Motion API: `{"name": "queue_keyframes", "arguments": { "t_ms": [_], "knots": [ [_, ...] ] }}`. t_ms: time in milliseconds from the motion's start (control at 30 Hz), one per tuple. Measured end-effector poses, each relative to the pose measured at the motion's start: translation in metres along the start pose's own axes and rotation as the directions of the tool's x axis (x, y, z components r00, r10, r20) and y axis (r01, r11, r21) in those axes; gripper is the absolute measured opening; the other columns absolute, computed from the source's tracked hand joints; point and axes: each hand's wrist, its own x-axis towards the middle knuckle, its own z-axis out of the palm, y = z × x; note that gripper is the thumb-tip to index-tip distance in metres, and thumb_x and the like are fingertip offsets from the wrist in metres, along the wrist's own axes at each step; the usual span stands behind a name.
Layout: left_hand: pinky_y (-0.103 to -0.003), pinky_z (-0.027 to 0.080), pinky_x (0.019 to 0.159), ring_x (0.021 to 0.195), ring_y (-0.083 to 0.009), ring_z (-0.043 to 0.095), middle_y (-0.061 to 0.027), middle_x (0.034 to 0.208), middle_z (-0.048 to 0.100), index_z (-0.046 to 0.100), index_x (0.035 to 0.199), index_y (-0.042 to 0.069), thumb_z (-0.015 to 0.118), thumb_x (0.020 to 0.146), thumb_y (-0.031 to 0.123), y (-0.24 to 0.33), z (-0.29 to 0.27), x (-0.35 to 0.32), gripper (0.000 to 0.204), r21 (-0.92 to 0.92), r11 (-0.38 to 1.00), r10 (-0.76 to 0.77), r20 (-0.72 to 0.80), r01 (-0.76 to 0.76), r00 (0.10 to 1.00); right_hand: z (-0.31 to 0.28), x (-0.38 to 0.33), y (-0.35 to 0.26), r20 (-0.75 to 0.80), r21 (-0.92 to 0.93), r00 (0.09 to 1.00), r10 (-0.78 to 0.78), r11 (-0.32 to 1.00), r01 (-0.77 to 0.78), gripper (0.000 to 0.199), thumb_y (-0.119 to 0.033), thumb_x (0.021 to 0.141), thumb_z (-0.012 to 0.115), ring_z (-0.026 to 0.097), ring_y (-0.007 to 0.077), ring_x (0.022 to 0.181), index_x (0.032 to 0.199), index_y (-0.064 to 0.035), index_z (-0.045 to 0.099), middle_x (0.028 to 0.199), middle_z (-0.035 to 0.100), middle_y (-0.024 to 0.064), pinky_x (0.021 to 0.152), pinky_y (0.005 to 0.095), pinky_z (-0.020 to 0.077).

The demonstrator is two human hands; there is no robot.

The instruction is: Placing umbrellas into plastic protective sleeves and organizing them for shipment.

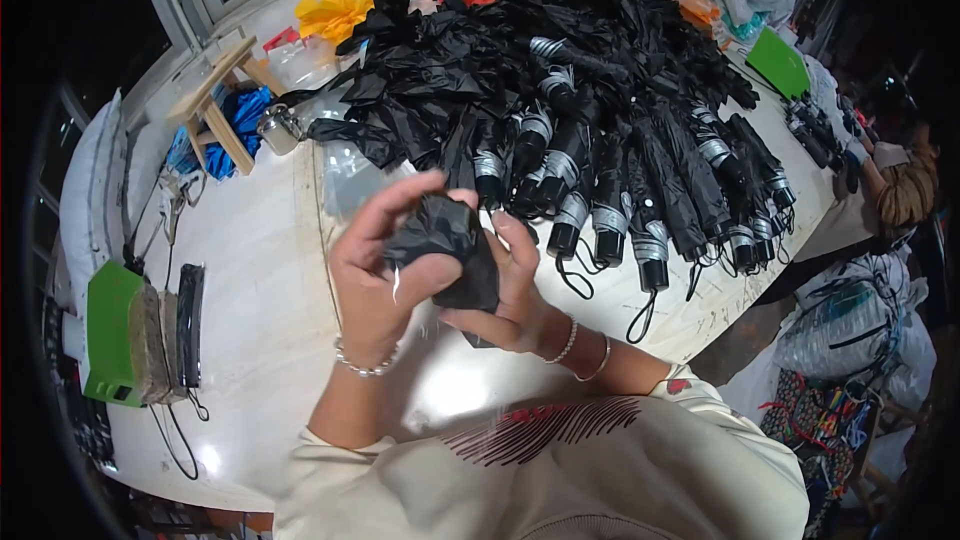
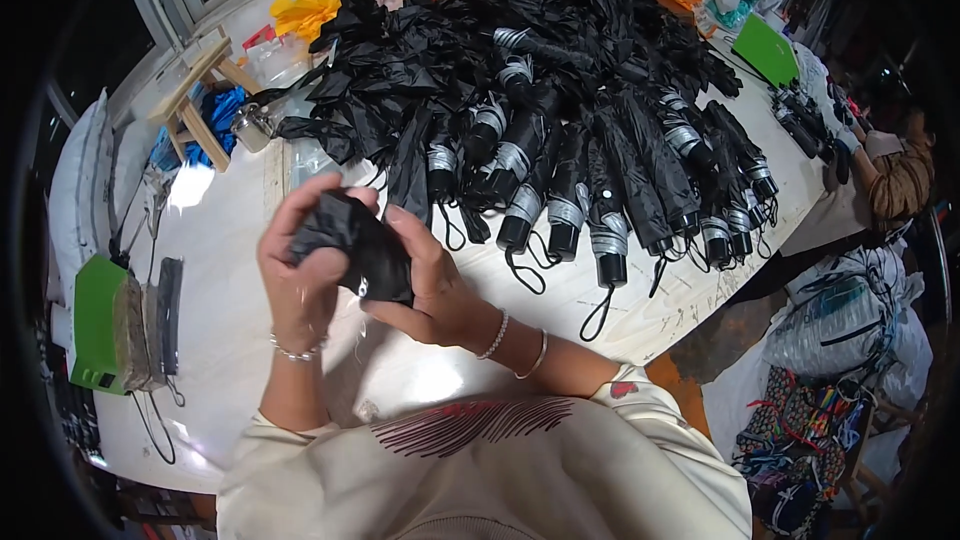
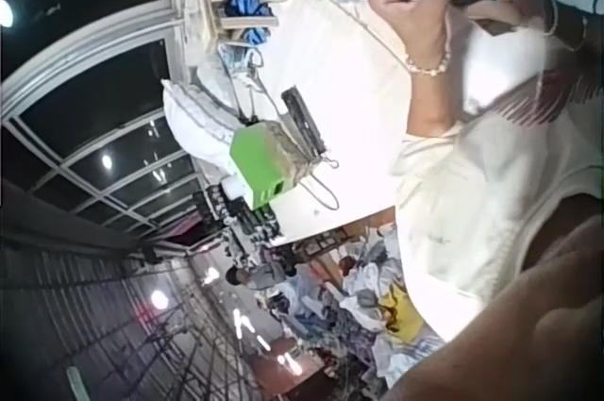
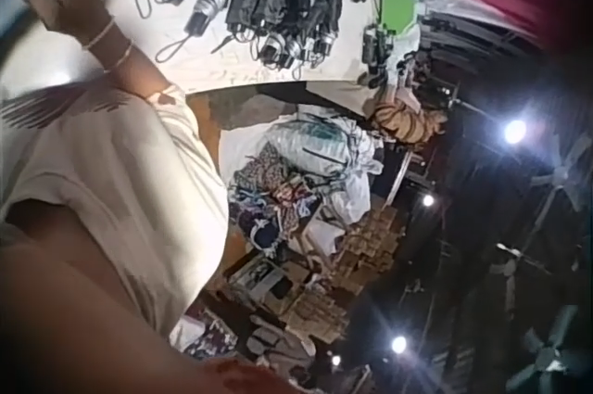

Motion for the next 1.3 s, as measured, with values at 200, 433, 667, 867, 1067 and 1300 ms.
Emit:
{"name": "queue_keyframes", "arguments": {
  "t_ms": [200, 433, 667, 867, 1067, 1300],
  "knots": [
    [-0.030, 0.051, 0.086, 0.088, -0.0223, 0.064, -0.0156, 0.110, 0.065, 0.053, 0.122, -0.003, 0.072, 0.074, 0.008, -0.032, 0.001, -0.014, 0.052, 0.046, 0.998, 0.036, -0.105, -0.031, 0.994, 0.001, -0.004, -0.007, -0.044, 0.013, 0.988, 0.146, 0.989, -0.145, 0.085, -0.014, 0.082, 0.067, 0.047, 0.0353, 0.124, 0.147, -0.0002, 0.014, 0.144, 0.037, 0.0252, 0.103, 0.0397, 0.0372],
    [-0.027, 0.054, 0.072, 0.076, -0.0212, 0.065, -0.0174, 0.101, 0.065, 0.054, 0.116, -0.007, 0.060, 0.085, 0.011, -0.037, -0.005, 0.010, 0.036, -0.216, 0.970, -0.164, -0.248, 0.110, 0.955, -0.001, -0.033, -0.002, 0.164, 0.153, 0.825, 0.541, 0.812, -0.563, 0.054, -0.021, 0.086, 0.065, 0.053, 0.0209, 0.095, 0.131, -0.0004, 0.041, 0.116, 0.055, 0.0137, 0.085, 0.0308, 0.0426],
    [-0.025, 0.051, 0.063, 0.065, -0.0179, 0.061, -0.0112, 0.082, 0.065, 0.059, 0.105, -0.006, 0.058, 0.088, 0.011, -0.064, -0.004, -0.040, 0.024, -0.208, 0.863, -0.502, -0.263, 0.460, 0.824, -0.025, -0.039, -0.028, 0.364, 0.213, 0.672, 0.645, 0.645, -0.734, 0.041, -0.026, 0.089, 0.063, 0.054, 0.0174, 0.083, 0.120, -0.0014, 0.050, 0.095, 0.060, 0.0084, 0.077, 0.0266, 0.0424],
    [-0.025, 0.048, 0.063, 0.064, -0.0153, 0.057, -0.0102, 0.078, 0.062, 0.060, 0.103, -0.002, 0.063, 0.088, 0.017, -0.057, 0.020, -0.080, 0.024, -0.217, 0.748, -0.657, -0.114, 0.627, 0.745, -0.085, -0.022, -0.003, 0.168, 0.478, 0.591, 0.789, 0.459, -0.749, 0.071, -0.019, 0.073, 0.057, 0.056, 0.0247, 0.098, 0.141, -0.0110, 0.038, 0.114, 0.059, 0.0096, 0.091, 0.0327, 0.0413],
    [-0.023, 0.046, 0.058, 0.057, -0.0135, 0.057, -0.0067, 0.067, 0.064, 0.065, 0.084, 0.002, 0.067, 0.090, 0.028, -0.069, -0.031, -0.065, 0.027, 0.584, 0.740, -0.651, 0.499, 0.333, 0.572, -0.045, -0.019, -0.012, -0.138, 0.610, 0.644, 0.752, 0.577, -0.543, 0.079, -0.014, 0.070, 0.053, 0.052, 0.0257, 0.104, 0.145, -0.0134, 0.030, 0.123, 0.053, 0.0129, 0.091, 0.0334, 0.0413],
    [-0.021, 0.040, 0.049, 0.051, -0.0087, 0.049, -0.0006, 0.066, 0.063, 0.072, 0.085, 0.002, 0.073, 0.084, 0.015, 0.006, -0.083, -0.021, 0.012, 0.756, 0.511, -0.856, 0.402, 0.409, 0.326, -0.085, -0.020, -0.001, 0.009, -0.207, 0.714, 0.700, 0.700, -0.684, 0.077, -0.007, 0.072, 0.056, 0.052, 0.0301, 0.103, 0.145, -0.0168, 0.033, 0.121, 0.051, 0.0168, 0.089, 0.0353, 0.0433]
  ]
}}
